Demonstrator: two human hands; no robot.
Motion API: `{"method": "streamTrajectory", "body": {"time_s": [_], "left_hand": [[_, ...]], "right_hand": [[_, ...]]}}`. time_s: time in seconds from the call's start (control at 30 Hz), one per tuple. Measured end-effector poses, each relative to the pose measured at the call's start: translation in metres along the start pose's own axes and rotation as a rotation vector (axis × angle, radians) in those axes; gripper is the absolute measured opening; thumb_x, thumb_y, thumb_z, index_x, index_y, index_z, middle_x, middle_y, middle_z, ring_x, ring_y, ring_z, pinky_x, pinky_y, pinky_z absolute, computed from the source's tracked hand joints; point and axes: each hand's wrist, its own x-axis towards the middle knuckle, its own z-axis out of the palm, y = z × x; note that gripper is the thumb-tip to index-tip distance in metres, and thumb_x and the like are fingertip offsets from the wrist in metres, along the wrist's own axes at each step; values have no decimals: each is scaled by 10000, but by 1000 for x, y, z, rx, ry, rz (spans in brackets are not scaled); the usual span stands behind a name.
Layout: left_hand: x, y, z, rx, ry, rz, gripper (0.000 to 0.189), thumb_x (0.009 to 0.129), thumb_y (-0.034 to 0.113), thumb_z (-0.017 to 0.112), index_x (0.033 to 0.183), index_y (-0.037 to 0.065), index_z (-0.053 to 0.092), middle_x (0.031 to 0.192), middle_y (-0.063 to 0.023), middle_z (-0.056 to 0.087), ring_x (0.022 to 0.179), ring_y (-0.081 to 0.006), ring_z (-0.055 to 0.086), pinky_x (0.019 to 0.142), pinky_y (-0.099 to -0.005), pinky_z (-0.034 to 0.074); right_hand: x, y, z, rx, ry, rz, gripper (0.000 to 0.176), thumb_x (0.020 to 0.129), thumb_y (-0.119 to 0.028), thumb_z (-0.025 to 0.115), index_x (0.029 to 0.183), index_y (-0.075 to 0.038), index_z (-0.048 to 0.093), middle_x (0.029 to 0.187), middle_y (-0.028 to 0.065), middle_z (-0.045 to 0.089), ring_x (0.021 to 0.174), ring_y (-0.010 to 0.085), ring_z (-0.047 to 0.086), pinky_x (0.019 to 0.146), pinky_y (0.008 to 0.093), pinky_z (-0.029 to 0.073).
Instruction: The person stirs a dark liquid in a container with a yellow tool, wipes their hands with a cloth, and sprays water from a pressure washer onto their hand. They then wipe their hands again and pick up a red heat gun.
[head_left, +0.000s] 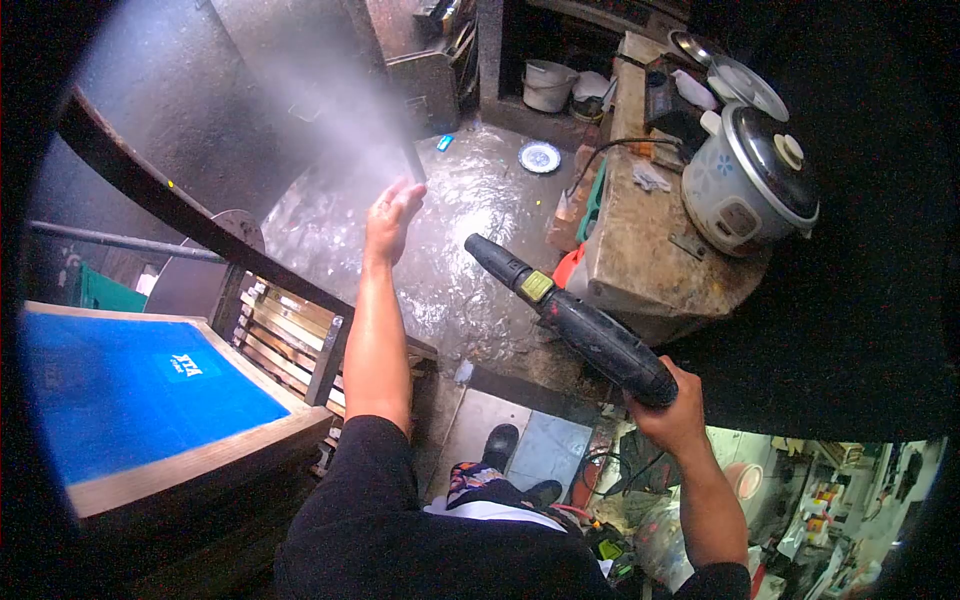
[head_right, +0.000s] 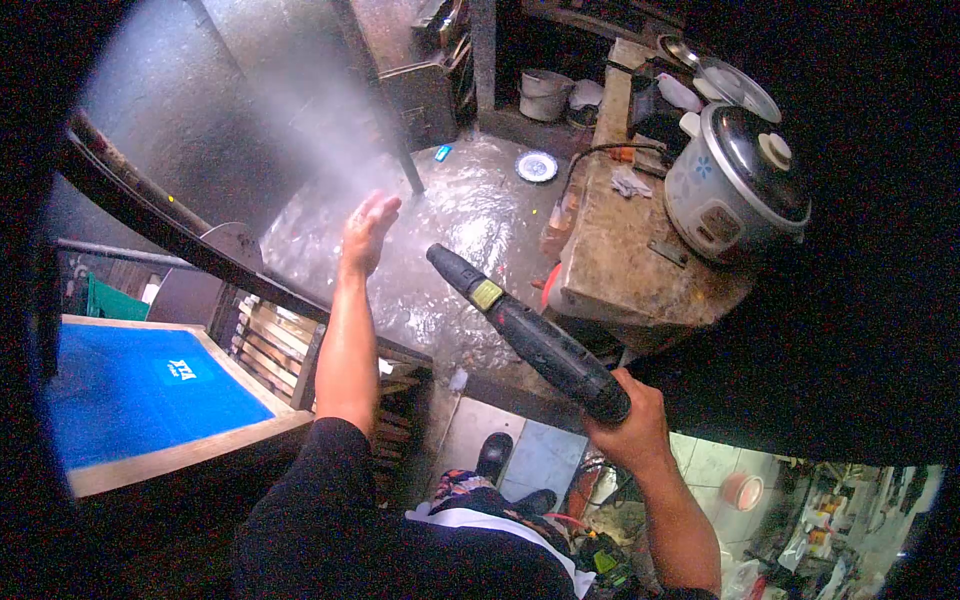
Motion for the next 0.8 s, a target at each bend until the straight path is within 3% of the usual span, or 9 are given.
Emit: {"method": "streamTrajectory", "body": {"time_s": [0.13, 0.23, 0.3, 0.33, 0.4, 0.53, 0.6, 0.8], "left_hand": [[4, -7, -11, 164, 20, -119, 440, 868, 167, 510, 1226, -71, 417, 1032, -181, 606, 1007, -262, 577, 911, -366, 432], [5, -12, -9, -26, 125, -189, 460, 848, 75, 469, 1261, -91, 350, 1162, -222, 522, 1125, -301, 496, 973, -385, 392], [7, -16, -13, -461, 26, -89, 539, 798, -19, 426, 1302, -101, 253, 1303, -260, 367, 1228, -339, 379, 1039, -405, 324], [7, -16, -12, -462, 25, -89, 539, 798, -19, 426, 1302, -101, 253, 1303, -260, 367, 1228, -339, 379, 1039, -405, 324], [5, -18, -11, -513, 7, -99, 608, 751, -68, 400, 1318, -107, 183, 1378, -275, 217, 1282, -370, 275, 1076, -424, 263], [1, -18, 4, -422, 66, -60, 629, 739, -81, 397, 1328, -95, 176, 1370, -269, 252, 1281, -367, 281, 1087, -415, 236], [-1, -13, 13, -352, 194, -88, 633, 727, -103, 398, 1324, -82, 190, 1375, -267, 242, 1282, -373, 278, 1086, -433, 233], [8, -34, 0, -486, 155, -56, 578, 721, -141, 409, 1271, -44, 262, 1380, -274, 217, 1278, -373, 282, 1080, -458, 237]], "right_hand": [[0, -1, 1, -21, 10, -24, 214, 626, -81, 688, 786, -28, 557, 667, 137, 594, 623, 278, 623, 569, 306, 452], [0, 1, 2, -16, 6, -26, 210, 627, -78, 685, 787, -30, 557, 669, 136, 594, 625, 280, 622, 567, 307, 452], [0, 2, 3, -24, 4, -28, 209, 628, -76, 685, 787, -31, 558, 670, 137, 594, 625, 281, 621, 567, 307, 453], [0, 2, 3, -22, 11, -31, 208, 628, -76, 685, 785, -32, 557, 670, 137, 593, 624, 282, 620, 567, 309, 453], [0, 1, 4, -21, 18, -32, 207, 628, -77, 685, 784, -33, 557, 670, 137, 592, 622, 283, 618, 568, 311, 453], [1, 0, 3, -9, 15, 0, 212, 631, -84, 692, 788, -30, 560, 663, 136, 591, 601, 285, 611, 561, 313, 451], [2, -1, 3, 5, 13, 14, 214, 633, -86, 694, 790, -29, 561, 659, 135, 591, 594, 285, 609, 558, 313, 449], [3, -1, 1, 9, 21, 9, 220, 635, -92, 700, 793, -27, 562, 654, 137, 589, 588, 283, 608, 557, 312, 448]]}}
